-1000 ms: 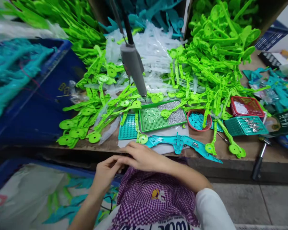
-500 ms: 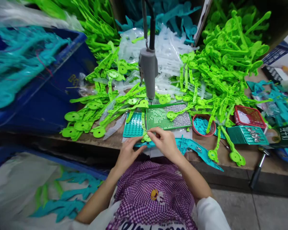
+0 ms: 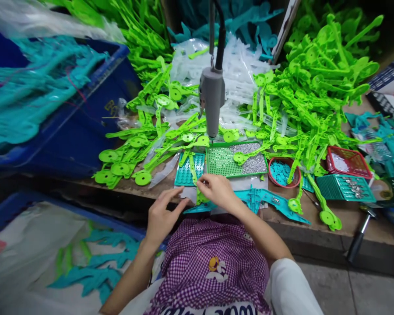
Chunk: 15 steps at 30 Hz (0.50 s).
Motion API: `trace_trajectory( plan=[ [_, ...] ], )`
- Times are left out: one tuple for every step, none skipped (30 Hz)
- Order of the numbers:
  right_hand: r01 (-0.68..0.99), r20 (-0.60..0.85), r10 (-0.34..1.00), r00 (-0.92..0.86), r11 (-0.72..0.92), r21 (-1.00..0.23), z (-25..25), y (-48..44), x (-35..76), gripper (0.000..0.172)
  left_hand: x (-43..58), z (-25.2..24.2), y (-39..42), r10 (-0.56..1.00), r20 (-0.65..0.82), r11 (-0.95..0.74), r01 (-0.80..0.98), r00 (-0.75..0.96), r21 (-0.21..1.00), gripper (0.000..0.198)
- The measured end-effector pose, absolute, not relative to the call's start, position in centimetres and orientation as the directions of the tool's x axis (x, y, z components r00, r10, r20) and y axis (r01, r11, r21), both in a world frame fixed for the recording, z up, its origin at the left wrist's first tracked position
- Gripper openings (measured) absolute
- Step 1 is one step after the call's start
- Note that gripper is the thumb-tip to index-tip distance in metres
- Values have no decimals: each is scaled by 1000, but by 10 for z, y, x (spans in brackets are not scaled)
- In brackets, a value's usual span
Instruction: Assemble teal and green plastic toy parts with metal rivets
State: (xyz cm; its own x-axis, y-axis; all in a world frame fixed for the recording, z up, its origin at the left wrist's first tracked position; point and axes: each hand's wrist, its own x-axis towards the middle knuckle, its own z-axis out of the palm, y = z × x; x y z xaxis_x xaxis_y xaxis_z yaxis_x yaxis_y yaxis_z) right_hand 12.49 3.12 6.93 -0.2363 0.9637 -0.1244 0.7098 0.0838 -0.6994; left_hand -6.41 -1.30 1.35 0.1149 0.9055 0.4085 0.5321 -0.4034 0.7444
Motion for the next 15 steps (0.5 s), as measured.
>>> trace_trajectory(
  plan=[
    [691, -150, 952, -268, 82, -718, 72, 32, 122, 19, -66, 17, -7, 890, 437, -438, 514, 130, 738, 25],
    [661, -177, 938, -299, 70, -747, 74, 32, 121, 19, -67, 20, -3, 872, 463, -476, 493, 159, 728, 23],
    [622, -206, 922, -327, 46, -782, 74, 31, 120, 19, -67, 22, 1, 855, 483, -511, 469, 190, 721, 20],
    [576, -236, 907, -350, 10, -818, 73, 31, 119, 19, -67, 24, 4, 843, 494, -533, 441, 211, 722, 16],
    [527, -260, 894, -364, -33, -849, 71, 30, 120, 20, -66, 25, 6, 841, 496, -539, 412, 217, 734, 13],
    [483, -274, 890, -365, -70, -873, 68, 30, 121, 21, -64, 25, 8, 848, 488, -528, 387, 207, 756, 11],
    [450, -273, 894, -356, -92, -888, 65, 30, 122, 21, -62, 25, 9, 863, 471, -505, 366, 185, 782, 10],
    [431, -260, 904, -339, -96, -897, 62, 31, 123, 22, -60, 24, 11, 877, 453, -479, 348, 160, 806, 11],
    [430, -239, 918, -318, -85, -899, 59, 32, 124, 23, -57, 23, 12, 891, 434, -453, 334, 133, 827, 12],
    [443, -214, 930, -298, -64, -894, 58, 33, 124, 24, -56, 21, 15, 902, 418, -429, 324, 105, 843, 14],
    [467, -187, 940, -285, -34, -884, 58, 34, 124, 25, -54, 20, 18, 910, 406, -409, 316, 79, 856, 17],
    [500, -153, 949, -277, 6, -866, 58, 34, 124, 26, -53, 19, 22, 917, 394, -391, 307, 55, 868, 20],
    [537, -106, 956, -272, 60, -841, 59, 35, 123, 26, -52, 19, 26, 925, 378, -372, 294, 37, 880, 22],
    [577, -45, 961, -273, 126, -807, 60, 35, 122, 26, -52, 18, 30, 935, 354, -347, 276, 26, 896, 25],
    [611, 25, 959, -281, 199, -766, 61, 34, 122, 26, -52, 19, 33, 946, 323, -319, 250, 24, 914, 26]
  ],
)
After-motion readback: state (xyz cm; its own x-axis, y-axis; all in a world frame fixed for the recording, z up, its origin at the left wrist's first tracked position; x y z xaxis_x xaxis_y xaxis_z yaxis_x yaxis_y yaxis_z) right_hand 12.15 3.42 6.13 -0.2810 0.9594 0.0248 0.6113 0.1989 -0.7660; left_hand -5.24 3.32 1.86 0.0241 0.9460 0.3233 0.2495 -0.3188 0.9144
